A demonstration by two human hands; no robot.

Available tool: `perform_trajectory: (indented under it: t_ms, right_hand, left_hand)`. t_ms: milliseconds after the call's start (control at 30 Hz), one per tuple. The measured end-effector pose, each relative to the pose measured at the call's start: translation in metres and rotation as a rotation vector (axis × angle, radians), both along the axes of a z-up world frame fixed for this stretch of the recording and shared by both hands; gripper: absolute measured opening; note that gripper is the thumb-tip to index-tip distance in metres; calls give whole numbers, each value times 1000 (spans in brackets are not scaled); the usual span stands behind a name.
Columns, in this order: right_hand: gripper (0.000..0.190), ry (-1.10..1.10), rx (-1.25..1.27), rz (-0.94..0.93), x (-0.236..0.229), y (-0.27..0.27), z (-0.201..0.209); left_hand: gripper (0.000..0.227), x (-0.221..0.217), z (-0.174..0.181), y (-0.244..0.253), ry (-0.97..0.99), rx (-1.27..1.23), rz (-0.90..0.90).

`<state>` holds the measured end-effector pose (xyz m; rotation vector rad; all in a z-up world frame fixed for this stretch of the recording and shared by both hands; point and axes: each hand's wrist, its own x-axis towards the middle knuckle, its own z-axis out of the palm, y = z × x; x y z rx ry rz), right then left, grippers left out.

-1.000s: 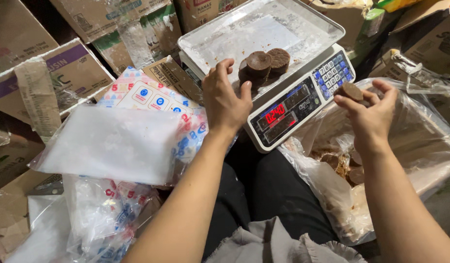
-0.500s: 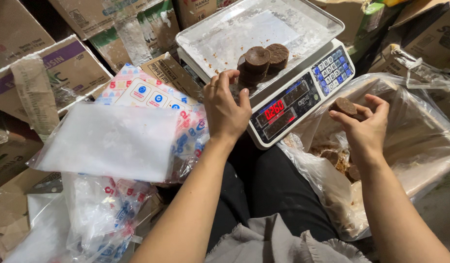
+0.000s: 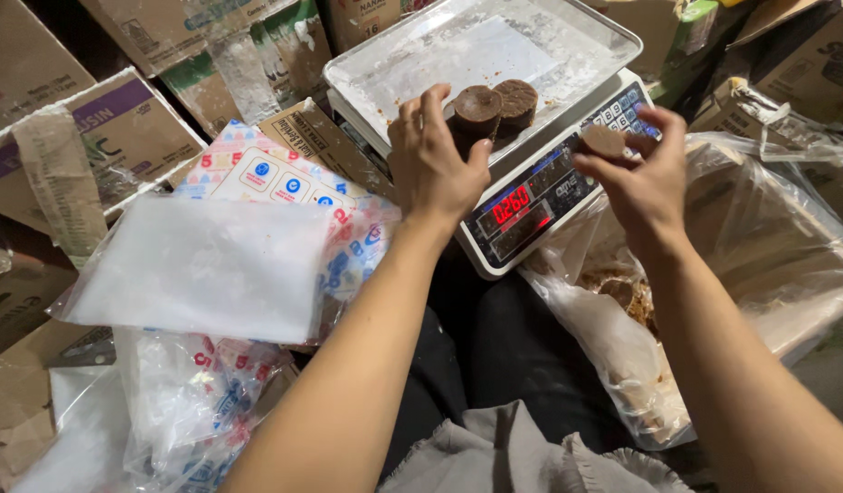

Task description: The person weighs dark cylindrical food items on a digital scale, then places them into small plastic bags and ties the bags closed. The process is repeated for multiple items, with the person handling the items and bags by hand.

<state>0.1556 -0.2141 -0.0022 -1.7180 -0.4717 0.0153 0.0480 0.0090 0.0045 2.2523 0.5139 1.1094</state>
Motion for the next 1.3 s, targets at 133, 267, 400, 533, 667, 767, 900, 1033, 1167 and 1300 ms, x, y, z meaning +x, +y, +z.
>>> perform_trajectory:
  t_ms: [133,267,400,533,667,767,900,1033,1167,1300]
  right_hand:
    - [86,-212,-57,85,20,46,18]
    - [85,-363,-150,257,44,83,26]
    - [68,-559,-353,398,61,96,30]
    - [67,-586,-375,468,62,98,30]
    - [62,-542,-323,463,61,100,28]
    - [60,-433,-288,415,69,98,26]
    - [59,-412,-236,227,95,91,22]
    - [61,-300,-366,27,117,87,8]
    - [63,-363,-501,60,129,91,-1]
    - [54,-472,-545,108,124,91,10]
  left_hand:
    - [100,34,-6,5,28,-261,-205]
    - [104,46,-13,7,61,-223,-251]
    - [96,47,-15,12,36,-135,-261]
    - [90,47,-14,14,44,-164,-261]
    - [87,50,-12,13,49,-156,-245]
    - [86,51,-12,13,26,-151,-256]
    - [83,47,-11,15,85,-164,-244]
    - [82,44,-4,14,72,-152,-252]
    - [82,41,4,10,141,-205,-248]
    - [82,37,10,9,156,-254,-250]
